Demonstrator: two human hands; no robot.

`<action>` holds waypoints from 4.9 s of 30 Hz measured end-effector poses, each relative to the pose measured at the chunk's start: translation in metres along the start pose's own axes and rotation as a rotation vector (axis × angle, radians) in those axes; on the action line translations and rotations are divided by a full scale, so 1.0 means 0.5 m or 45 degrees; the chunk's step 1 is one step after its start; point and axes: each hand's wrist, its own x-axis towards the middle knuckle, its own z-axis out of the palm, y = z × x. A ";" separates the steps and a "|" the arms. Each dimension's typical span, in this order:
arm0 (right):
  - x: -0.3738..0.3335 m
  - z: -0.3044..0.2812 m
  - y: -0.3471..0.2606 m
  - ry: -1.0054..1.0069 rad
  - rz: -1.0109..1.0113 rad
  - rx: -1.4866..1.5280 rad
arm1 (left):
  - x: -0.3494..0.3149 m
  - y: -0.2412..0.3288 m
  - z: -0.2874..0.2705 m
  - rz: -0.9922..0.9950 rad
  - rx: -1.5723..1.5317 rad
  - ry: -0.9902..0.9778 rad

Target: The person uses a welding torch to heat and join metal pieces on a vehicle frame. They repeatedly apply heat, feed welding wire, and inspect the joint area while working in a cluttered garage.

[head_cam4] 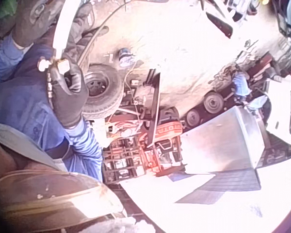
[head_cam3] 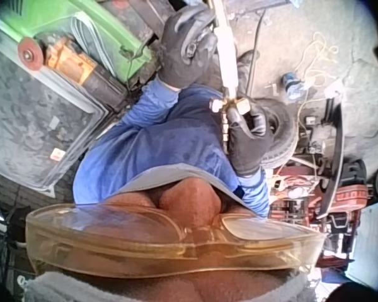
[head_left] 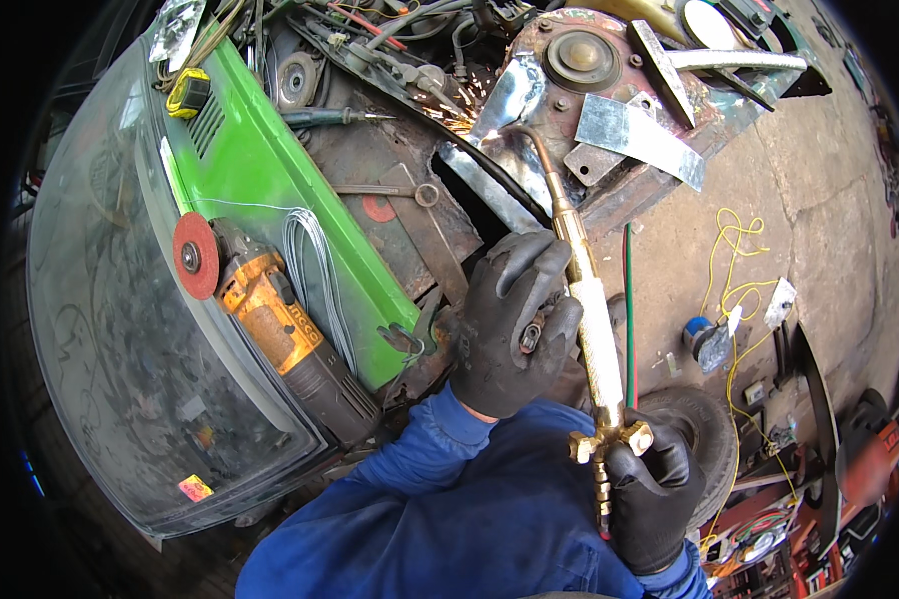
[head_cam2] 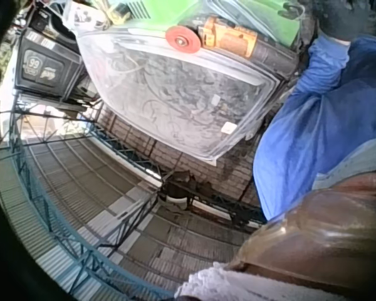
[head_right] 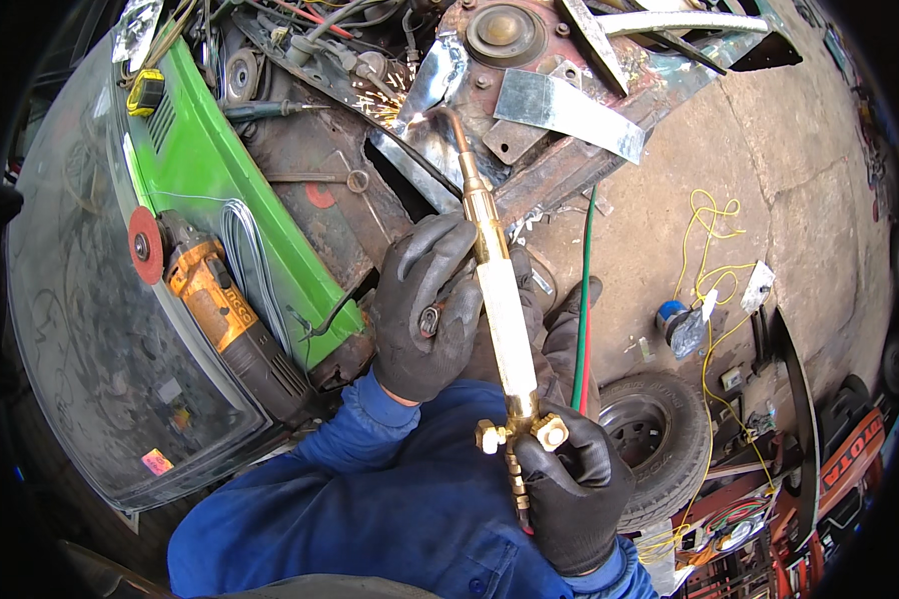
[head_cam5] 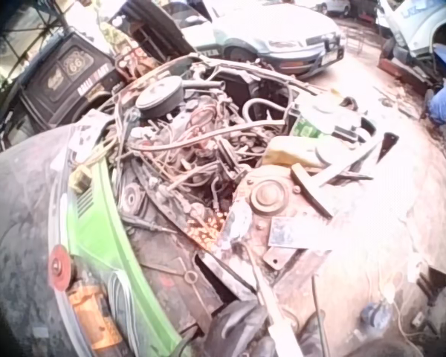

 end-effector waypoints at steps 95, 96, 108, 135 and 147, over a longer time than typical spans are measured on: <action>0.008 -0.013 -0.030 -0.036 0.028 0.024 | -0.013 -0.008 0.003 0.000 0.050 0.026; 0.008 -0.012 -0.028 -0.033 0.037 0.029 | -0.012 -0.007 0.003 0.000 0.061 0.027; 0.008 -0.020 -0.020 -0.088 0.053 0.049 | -0.011 -0.003 0.002 -0.001 0.054 0.034; 0.016 -0.032 -0.041 -0.150 0.131 -0.033 | -0.015 0.004 0.006 -0.032 0.047 0.075; 0.012 -0.026 -0.034 -0.092 0.097 0.022 | -0.016 0.003 0.007 -0.054 0.067 0.076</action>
